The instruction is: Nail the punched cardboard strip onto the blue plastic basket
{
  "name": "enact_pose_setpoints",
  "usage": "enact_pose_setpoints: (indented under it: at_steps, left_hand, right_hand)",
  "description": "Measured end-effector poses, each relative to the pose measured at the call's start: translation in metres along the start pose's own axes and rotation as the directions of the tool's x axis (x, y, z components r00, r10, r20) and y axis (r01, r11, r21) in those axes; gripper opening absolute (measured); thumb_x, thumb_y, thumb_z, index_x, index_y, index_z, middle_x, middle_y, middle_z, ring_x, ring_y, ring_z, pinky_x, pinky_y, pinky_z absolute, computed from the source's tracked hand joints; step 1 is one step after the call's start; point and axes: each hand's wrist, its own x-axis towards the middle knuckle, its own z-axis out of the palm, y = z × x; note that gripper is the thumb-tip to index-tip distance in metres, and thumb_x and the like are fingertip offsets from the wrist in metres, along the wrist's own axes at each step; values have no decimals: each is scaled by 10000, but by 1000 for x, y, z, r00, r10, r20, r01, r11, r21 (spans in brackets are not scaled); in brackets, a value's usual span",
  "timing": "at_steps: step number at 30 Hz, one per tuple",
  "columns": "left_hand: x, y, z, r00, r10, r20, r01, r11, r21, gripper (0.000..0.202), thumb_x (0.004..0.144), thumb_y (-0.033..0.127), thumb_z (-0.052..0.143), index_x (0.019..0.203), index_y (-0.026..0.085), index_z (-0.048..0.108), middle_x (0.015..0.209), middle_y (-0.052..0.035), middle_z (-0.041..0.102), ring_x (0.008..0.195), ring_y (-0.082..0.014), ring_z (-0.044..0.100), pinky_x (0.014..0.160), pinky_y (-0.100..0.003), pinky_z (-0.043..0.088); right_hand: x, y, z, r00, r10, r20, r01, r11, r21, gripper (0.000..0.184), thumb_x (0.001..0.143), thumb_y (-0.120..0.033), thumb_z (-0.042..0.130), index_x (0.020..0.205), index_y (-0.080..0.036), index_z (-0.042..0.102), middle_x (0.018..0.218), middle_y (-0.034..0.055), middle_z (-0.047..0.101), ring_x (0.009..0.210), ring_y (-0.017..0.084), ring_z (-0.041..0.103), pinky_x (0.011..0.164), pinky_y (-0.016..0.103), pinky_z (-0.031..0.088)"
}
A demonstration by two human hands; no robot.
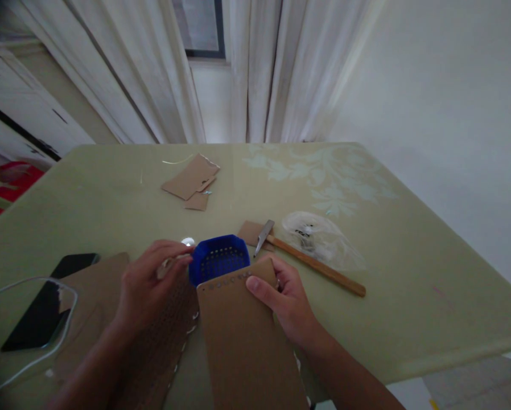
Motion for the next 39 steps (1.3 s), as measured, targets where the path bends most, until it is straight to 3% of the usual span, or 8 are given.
enact_pose_setpoints:
  at_steps: [2, 4, 12, 17, 23, 30, 34, 39]
  left_hand:
    - [-6, 20, 7, 984, 150, 98, -132, 978, -164, 191, 1063, 216, 722, 1232, 255, 802, 1110, -63, 810, 1012, -185, 752, 897, -301, 601]
    - [-11, 32, 14, 971, 206, 121, -170, 951, -258, 191, 1058, 179, 725, 1226, 242, 792, 1093, -61, 808, 999, -174, 744, 892, -290, 594]
    - [-13, 28, 21, 989, 146, 15, -138, 960, -244, 117, 1040, 134, 748, 1104, 224, 784, 1055, -52, 801, 989, -176, 737, 891, -301, 587]
    - [-16, 32, 19, 983, 181, -5, -177, 952, -248, 161, 1028, 82, 735, 1091, 222, 783, 1041, -44, 804, 970, -175, 728, 875, -311, 581]
    - [-17, 38, 18, 979, 205, -23, -203, 942, -267, 210, 994, 34, 749, 1073, 226, 777, 1038, -41, 810, 951, -184, 717, 868, -336, 572]
    - [-19, 33, 5, 998, 42, 51, -24, 948, -318, 404, 1069, 113, 624, 1427, 277, 710, 1314, -113, 733, 1210, -247, 686, 1022, -423, 572]
    - [-14, 34, -1, 977, 195, 92, -169, 958, -233, 306, 1051, 200, 702, 1342, 277, 755, 1334, -108, 735, 1233, -272, 658, 1052, -454, 543]
    - [-13, 40, 2, 949, 314, 24, -304, 934, -188, 212, 1024, 106, 744, 1146, 271, 793, 1218, -61, 774, 1134, -225, 680, 988, -410, 553]
  right_hand:
    - [0, -1, 2, 1000, 6, 7, -6, 1000, 21, 448, 800, -485, 1000, 915, -211, 666, 811, 2, 763, 677, 158, 741, 631, 249, 615]
    - [-1, -2, 3, 1000, 0, 14, -1, 999, 38, 449, 802, -482, 1000, 897, -209, 656, 795, -6, 757, 660, 144, 731, 621, 230, 604]
    - [0, 0, 4, 999, -6, 38, 4, 998, 59, 424, 834, -470, 979, 915, -219, 647, 808, -7, 757, 663, 147, 730, 625, 234, 604]
    - [2, 0, 0, 1000, -15, 27, 17, 998, -66, 408, 851, -504, 962, 960, -204, 708, 855, 19, 777, 734, 162, 738, 671, 240, 606]
    - [0, -5, 5, 1000, 9, 26, -5, 989, -146, 435, 844, -534, 962, 912, -200, 691, 787, -1, 736, 647, 134, 684, 594, 211, 546]
    - [-3, -6, 10, 999, 0, -34, -3, 995, -104, 444, 865, -564, 934, 924, -219, 661, 819, 8, 748, 692, 167, 714, 629, 254, 588]
    - [-2, -8, 12, 1000, -14, -16, 12, 993, -120, 437, 870, -564, 928, 928, -217, 669, 808, -2, 731, 675, 152, 687, 606, 236, 564]
    - [-2, -7, 10, 999, -39, 10, 41, 966, -257, 428, 903, -584, 889, 933, -206, 690, 803, 6, 705, 689, 159, 652, 591, 232, 527]
